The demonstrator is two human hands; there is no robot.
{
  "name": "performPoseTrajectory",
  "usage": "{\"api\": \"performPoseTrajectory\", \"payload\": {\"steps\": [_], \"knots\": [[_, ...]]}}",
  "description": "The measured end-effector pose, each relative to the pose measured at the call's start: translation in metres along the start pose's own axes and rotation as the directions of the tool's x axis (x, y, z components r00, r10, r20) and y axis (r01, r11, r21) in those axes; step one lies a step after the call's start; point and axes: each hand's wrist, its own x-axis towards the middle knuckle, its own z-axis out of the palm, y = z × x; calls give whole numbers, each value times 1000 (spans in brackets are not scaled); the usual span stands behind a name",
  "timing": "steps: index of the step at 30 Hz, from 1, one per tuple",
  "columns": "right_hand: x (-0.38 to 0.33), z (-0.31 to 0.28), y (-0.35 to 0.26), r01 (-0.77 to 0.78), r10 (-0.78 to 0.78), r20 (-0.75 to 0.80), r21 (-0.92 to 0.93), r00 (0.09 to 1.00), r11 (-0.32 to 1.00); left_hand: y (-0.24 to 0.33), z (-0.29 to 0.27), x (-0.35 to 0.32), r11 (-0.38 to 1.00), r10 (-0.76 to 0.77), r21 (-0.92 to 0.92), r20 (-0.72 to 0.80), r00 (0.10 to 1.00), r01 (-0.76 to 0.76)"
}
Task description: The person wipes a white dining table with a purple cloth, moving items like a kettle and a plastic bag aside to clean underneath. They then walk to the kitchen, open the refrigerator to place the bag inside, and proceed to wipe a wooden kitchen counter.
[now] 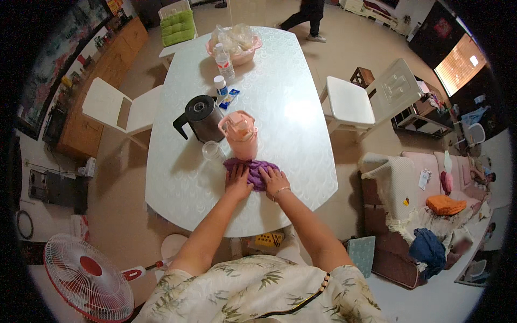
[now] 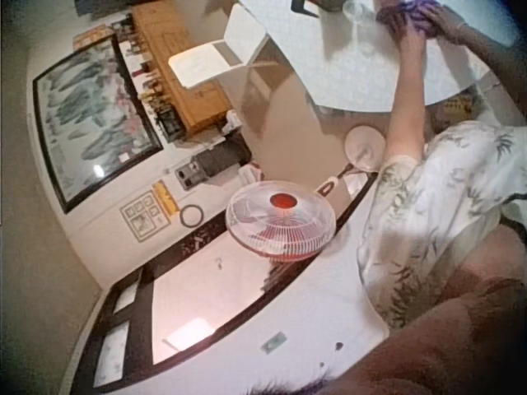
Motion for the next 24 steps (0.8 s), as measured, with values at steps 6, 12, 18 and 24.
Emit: {"api": "performPoseTrajectory", "payload": {"steps": [6,12,18,24], "knots": [[-51,45,-24,161,-161,3,-32,987,986,-20,6,-85,998,57,-12,60,997,-56],[-127,85,-42,378,-366,-141,69,920,923,-41,22,-184,994,111,10,60,992,-112],[-163,70,48,25,-16,-247,35,969,999,42,25,-96,903,428,-94,136,893,-419],[-159,50,149,-120,136,-413,66,900,991,150,60,-10,861,503,17,132,854,-509]]}}
